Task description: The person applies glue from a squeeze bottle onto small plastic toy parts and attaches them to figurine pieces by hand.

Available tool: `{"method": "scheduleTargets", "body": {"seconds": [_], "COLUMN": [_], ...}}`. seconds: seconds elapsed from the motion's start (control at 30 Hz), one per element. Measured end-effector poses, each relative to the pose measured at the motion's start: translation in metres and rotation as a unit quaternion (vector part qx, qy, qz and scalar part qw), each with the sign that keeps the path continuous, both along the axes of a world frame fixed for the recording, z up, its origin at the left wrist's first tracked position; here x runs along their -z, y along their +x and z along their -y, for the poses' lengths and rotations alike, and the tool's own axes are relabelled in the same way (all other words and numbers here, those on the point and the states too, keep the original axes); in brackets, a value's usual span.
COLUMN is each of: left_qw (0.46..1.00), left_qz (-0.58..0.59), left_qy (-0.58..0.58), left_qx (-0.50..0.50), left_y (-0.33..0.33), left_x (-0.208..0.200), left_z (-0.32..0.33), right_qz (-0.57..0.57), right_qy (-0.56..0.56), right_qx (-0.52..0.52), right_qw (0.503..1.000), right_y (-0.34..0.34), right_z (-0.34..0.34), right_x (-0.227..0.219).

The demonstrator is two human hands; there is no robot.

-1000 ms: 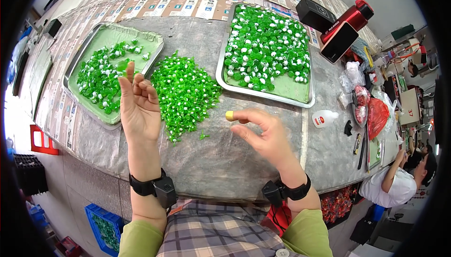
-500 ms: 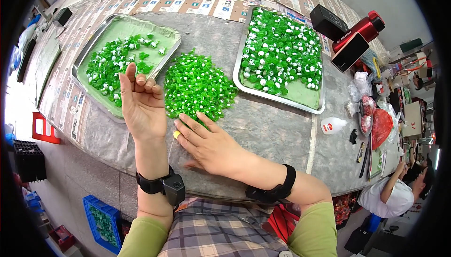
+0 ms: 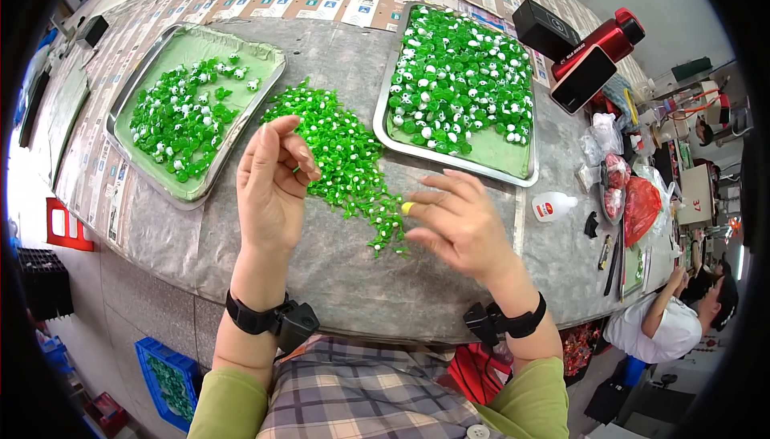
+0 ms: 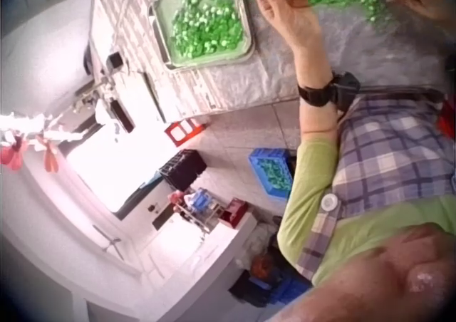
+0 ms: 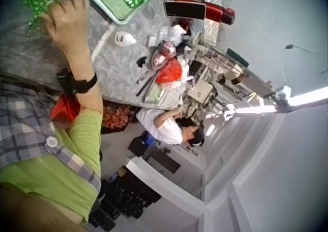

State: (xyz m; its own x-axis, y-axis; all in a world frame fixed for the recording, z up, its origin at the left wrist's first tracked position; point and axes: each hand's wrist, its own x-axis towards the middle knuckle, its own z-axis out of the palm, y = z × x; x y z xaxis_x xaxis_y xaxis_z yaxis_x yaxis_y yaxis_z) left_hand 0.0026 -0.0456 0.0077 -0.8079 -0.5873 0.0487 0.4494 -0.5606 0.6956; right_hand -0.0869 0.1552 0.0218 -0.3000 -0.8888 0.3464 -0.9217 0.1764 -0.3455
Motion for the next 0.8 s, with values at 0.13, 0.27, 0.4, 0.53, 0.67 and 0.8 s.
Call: {"method": "scheduleTargets", "body": {"seconds": [0.13, 0.27, 0.4, 0.53, 0.67, 0.8], "left_qw": [0.995, 0.957, 0.842, 0.762, 0.772, 0.794], "left_qz": [0.046, 0.162, 0.279, 0.297, 0.230, 0.155], "left_qy": [-0.038, -0.131, -0.244, -0.314, -0.392, -0.457], "left_qx": [0.074, 0.200, 0.391, 0.482, 0.444, 0.369], "left_y": [-0.005, -0.002, 0.000, 0.000, -0.002, -0.005], "left_x": [0.003, -0.002, -0.006, 0.001, 0.012, 0.018], "left_z": [-0.015, -0.018, -0.024, -0.030, -0.039, -0.052], "right_qz": [0.083, 0.241, 0.309, 0.227, 0.156, 0.163], "right_qy": [-0.049, -0.012, 0.073, 0.107, 0.108, 0.069], "right_qx": [0.078, 0.038, -0.029, -0.023, 0.053, 0.149], "right_qw": [0.992, 0.970, 0.948, 0.968, 0.980, 0.973], "right_y": [-0.006, -0.001, 0.011, 0.012, 0.001, -0.009], "right_z": [-0.008, -0.005, -0.004, -0.007, -0.015, -0.026], "right_x": [-0.002, 0.004, 0.008, 0.021, 0.023, 0.019]}}
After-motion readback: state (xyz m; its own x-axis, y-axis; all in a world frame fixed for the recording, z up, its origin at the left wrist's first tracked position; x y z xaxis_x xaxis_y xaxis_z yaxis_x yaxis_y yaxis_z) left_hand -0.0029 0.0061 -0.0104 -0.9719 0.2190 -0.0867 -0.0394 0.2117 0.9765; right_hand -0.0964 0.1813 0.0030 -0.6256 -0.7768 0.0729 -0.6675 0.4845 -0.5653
